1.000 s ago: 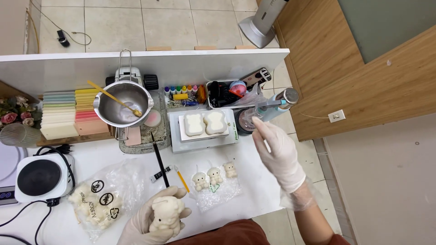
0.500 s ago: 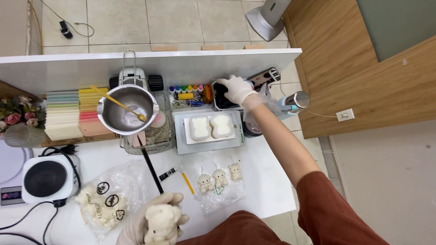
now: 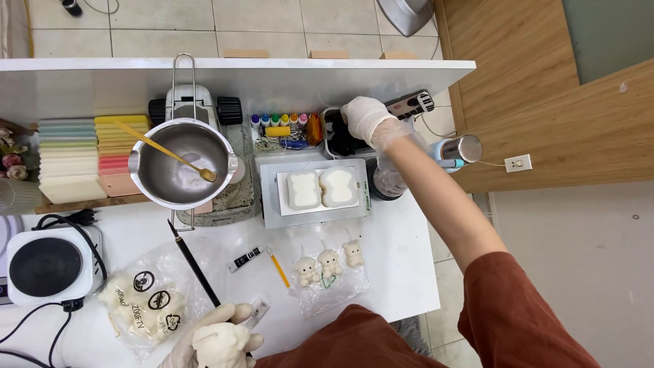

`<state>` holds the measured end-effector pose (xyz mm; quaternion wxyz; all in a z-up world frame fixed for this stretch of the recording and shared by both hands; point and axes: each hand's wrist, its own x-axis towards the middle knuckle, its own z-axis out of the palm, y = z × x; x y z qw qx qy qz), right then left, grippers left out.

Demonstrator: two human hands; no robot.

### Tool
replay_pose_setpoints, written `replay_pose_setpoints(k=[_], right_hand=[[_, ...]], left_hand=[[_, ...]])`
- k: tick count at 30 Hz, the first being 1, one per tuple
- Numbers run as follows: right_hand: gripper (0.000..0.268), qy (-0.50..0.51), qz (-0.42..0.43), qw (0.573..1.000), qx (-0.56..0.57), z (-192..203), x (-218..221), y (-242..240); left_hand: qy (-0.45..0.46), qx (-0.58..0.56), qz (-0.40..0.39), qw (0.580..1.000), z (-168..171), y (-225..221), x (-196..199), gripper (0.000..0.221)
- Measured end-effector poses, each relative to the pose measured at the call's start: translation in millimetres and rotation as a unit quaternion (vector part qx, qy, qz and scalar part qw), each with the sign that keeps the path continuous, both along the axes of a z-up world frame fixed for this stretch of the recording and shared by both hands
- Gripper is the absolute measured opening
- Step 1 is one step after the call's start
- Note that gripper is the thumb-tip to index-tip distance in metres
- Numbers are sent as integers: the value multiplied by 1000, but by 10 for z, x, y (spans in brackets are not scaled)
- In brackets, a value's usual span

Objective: Painting the eyes and details on a bear-shaped candle using a small brush.

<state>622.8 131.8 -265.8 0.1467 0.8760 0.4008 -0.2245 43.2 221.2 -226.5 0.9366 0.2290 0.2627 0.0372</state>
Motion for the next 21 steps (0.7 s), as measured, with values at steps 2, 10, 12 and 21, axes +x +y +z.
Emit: replay_pose_setpoints(k=[2, 10, 12, 21], right_hand=[[26, 9, -2, 1000, -10, 140, -61, 22], [45, -268, 159, 950, -29, -238, -214, -179], [23, -245, 231, 941, 32, -792, 57, -447], [17, -96, 165, 977, 91, -558, -292, -205]], left_hand=[[3, -7, 13, 1000, -116, 3, -84, 59], [30, 46, -16, 998, -19, 103, 11, 62], [31, 41, -23, 998, 17, 115, 34, 61], [95, 23, 12, 995, 123, 77, 153, 57]])
